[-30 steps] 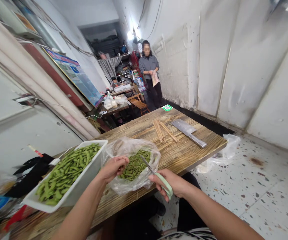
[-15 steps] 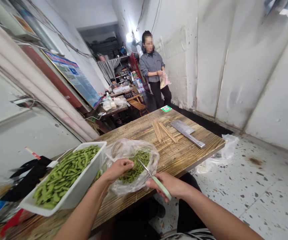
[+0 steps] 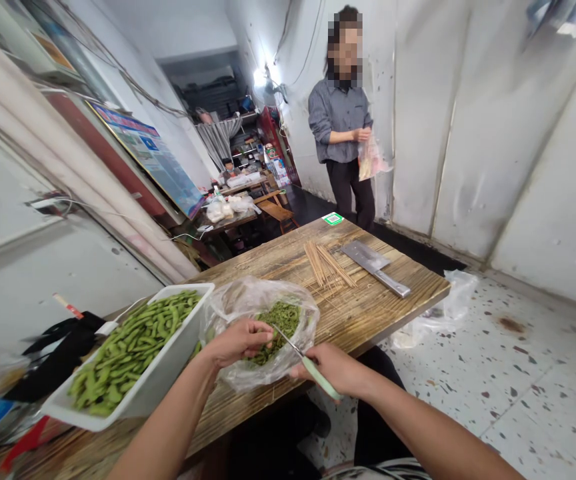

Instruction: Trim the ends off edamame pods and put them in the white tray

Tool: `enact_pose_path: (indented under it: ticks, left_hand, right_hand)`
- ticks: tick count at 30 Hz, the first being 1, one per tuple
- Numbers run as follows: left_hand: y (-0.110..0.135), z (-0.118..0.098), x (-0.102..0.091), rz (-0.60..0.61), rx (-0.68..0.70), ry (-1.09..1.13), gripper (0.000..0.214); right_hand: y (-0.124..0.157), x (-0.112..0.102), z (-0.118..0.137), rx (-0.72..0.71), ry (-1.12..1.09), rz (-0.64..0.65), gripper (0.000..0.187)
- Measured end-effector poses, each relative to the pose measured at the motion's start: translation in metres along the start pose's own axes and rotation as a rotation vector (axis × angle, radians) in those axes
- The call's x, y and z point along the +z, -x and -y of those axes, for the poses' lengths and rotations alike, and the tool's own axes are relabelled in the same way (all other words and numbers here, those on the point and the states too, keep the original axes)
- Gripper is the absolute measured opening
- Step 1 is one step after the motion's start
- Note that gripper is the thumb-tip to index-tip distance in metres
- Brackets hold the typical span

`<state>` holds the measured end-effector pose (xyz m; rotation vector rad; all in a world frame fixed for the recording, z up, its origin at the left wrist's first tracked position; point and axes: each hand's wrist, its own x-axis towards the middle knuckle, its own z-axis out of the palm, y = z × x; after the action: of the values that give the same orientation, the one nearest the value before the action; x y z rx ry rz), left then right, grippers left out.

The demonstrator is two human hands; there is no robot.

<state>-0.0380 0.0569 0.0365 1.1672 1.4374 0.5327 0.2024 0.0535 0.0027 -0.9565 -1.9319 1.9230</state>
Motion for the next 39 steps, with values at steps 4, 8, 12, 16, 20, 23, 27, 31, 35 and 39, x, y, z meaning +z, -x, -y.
enact_pose_path:
  ticks: [4,8,12,16,20,23,27,31,35,39]
  left_hand:
    - [0.000,-0.001,0.000,-0.070,-0.023,-0.041,0.038]
    - [0.001,-0.002,0.000,0.047,0.007,0.202,0.033]
    - [-0.003,-0.001,0.002,0.028,0.051,0.423,0.026]
    - [-0.008,0.000,0.010,-0.073,0.092,0.571,0.023]
    - [-0.008,-0.001,0.018,-0.112,0.103,0.626,0.020]
    - [-0.007,-0.002,0.022,-0.117,0.096,0.613,0.018]
    - [-0.004,-0.003,0.025,-0.119,0.087,0.572,0.019]
    - [-0.004,-0.004,0.027,-0.102,0.050,0.582,0.020]
    - [-0.007,-0.002,0.028,-0.096,0.038,0.614,0.020]
    - [-0.002,-0.002,0.032,-0.112,0.017,0.640,0.021]
  right_hand:
    - [-0.003,0.001,-0.004,0.027,0.023,-0.035,0.037]
    - [-0.002,-0.002,-0.008,0.033,-0.155,-0.014,0.041]
    - [0.001,-0.002,-0.012,0.039,-0.323,0.066,0.049]
    - [0.002,0.001,-0.014,0.022,-0.362,0.103,0.051]
    - [0.001,0.004,-0.012,0.026,-0.369,0.097,0.052]
    - [0.000,0.005,-0.011,0.026,-0.380,0.085,0.050]
    - [-0.002,0.007,-0.010,0.019,-0.410,0.073,0.047]
    - [-0.003,0.010,-0.009,0.020,-0.446,0.053,0.047]
    - [-0.003,0.010,-0.006,0.016,-0.421,0.033,0.045]
    - [0.000,0.011,-0.001,0.036,-0.382,0.005,0.044]
